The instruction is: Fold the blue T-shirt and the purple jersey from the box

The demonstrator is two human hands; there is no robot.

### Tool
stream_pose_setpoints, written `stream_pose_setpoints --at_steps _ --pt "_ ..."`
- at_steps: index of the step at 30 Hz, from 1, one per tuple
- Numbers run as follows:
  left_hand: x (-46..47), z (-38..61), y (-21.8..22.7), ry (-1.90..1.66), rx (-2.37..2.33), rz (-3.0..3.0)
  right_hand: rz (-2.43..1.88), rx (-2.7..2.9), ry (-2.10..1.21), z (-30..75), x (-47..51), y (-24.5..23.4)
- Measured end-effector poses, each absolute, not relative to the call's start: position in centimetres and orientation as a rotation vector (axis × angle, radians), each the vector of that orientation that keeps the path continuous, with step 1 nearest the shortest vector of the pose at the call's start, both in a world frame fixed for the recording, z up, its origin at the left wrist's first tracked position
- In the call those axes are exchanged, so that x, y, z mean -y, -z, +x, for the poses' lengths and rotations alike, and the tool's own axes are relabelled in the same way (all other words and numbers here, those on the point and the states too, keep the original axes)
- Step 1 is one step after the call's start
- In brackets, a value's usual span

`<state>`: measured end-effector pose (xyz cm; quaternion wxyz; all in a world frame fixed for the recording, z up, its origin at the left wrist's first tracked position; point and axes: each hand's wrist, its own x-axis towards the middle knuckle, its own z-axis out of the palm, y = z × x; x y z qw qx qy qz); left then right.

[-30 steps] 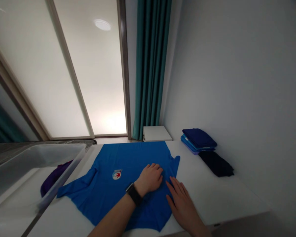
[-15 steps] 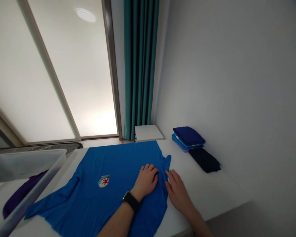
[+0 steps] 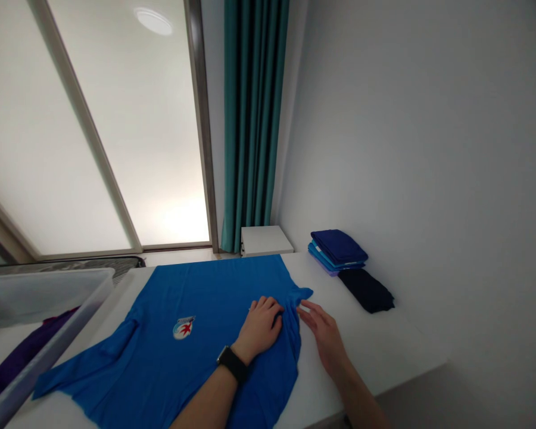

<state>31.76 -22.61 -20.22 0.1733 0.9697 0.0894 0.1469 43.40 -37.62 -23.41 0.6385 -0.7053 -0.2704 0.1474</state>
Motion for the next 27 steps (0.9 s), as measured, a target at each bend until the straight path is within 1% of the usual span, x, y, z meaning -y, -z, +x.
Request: stream_pose_setpoints --at_steps 2,3,7,10,15,22,27 --pt "22.6 31.8 20.2 -0.410 -0.258 2.756 -1.517 0.531 -0.422 43.5 37.8 23.4" --pt "22.6 31.8 20.3 -0.405 -0.261 2.757 -1.567 0.528 -0.410 43.7 37.8 23.3" --pt "22.6 31.8 20.3 -0.401 -0.256 2.745 -2.131 0.716 -0.066 45.2 36.8 22.9" --pt "22.6 31.8 20.3 -0.404 -0.255 2.746 -2.305 0.748 0.073 46.7 35.7 22.6" --pt "22.5 31.8 20.2 -0.398 -0.273 2.736 -2.300 0.692 0.066 48.8 34.3 22.4" --pt "22.4 32.0 20.3 -0.400 -0.273 2.724 -1.976 0.772 -0.106 48.9 33.8 21.7" --pt "22.4 31.9 20.4 -0.378 -0.274 2.729 -1.957 0.707 -0.020 49.9 33.8 20.4"
